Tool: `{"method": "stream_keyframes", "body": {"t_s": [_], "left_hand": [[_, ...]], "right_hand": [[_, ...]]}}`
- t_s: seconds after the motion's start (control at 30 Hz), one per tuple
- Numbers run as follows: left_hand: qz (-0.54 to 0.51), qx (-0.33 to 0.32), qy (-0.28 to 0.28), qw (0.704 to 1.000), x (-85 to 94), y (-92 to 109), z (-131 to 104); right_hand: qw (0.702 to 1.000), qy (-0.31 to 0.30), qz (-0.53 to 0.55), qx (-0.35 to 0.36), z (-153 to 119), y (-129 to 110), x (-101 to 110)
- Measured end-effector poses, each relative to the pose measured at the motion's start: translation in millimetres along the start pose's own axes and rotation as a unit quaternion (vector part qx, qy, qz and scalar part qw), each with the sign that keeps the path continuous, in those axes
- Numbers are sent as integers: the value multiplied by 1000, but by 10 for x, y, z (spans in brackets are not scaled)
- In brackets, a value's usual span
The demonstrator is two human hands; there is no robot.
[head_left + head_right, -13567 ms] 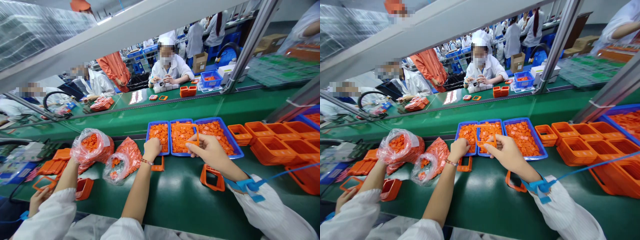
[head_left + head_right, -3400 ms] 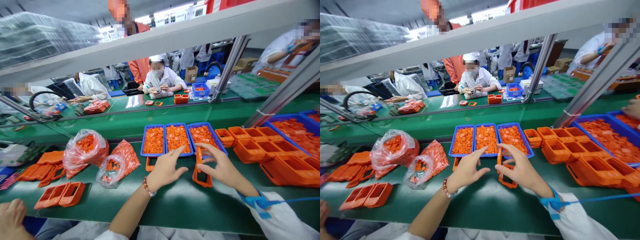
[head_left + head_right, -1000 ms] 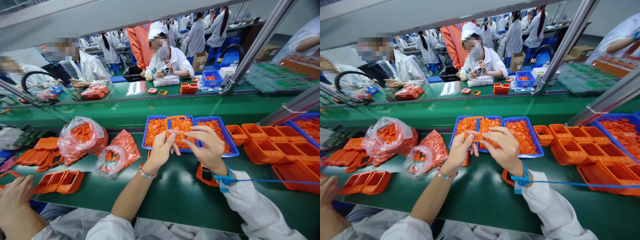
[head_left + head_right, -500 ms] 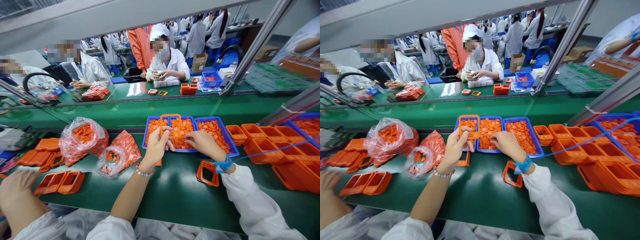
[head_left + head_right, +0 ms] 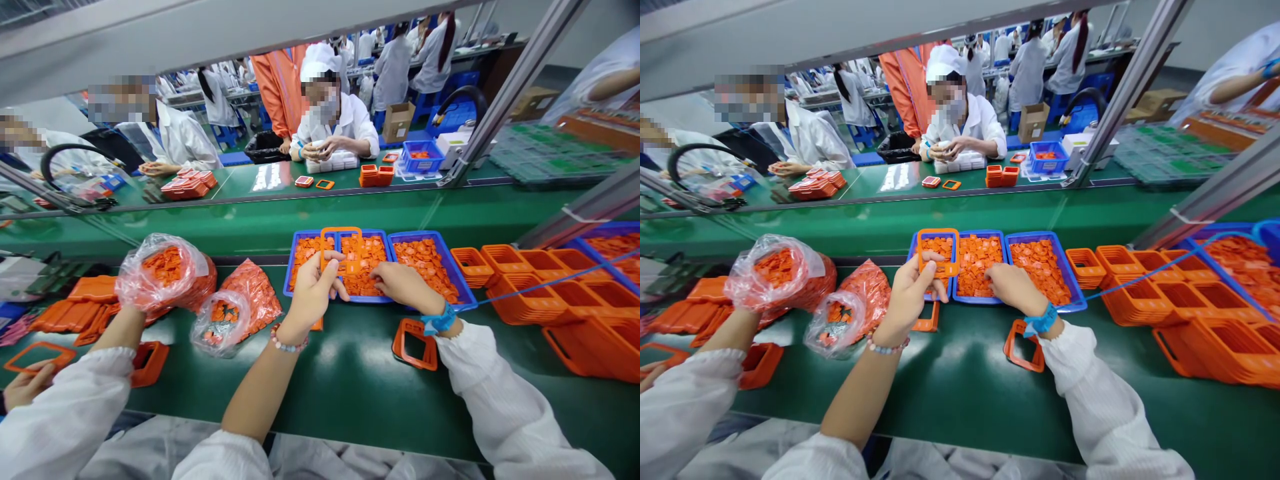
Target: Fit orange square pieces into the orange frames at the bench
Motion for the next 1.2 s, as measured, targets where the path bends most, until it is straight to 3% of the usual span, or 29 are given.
{"method": "stream_keyframes", "body": {"t_s": [0.43,0.6,0.67,0.8,1.2], "left_hand": [[1,-8,3,1000,6,15,12],[4,-1,20,1000,28,-44,50],[9,9,28,1000,40,-81,69],[22,34,26,999,34,-164,100],[44,41,-4,998,-80,-272,109]], "right_hand": [[997,40,64,-1,47,27,-9],[987,70,147,17,43,19,114],[966,81,244,23,14,16,202],[896,98,429,55,-90,-73,386],[818,106,564,48,-318,-239,516]]}}
Point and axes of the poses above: each hand's wrist, its own z-axis towards the middle knuckle, its own x-axis out of the back of the hand, y = z × x, the point moved 9 cm from there along z, towards the middle knuckle, and after that the axes turned 6 degrees about z, right-handed, at the moved point
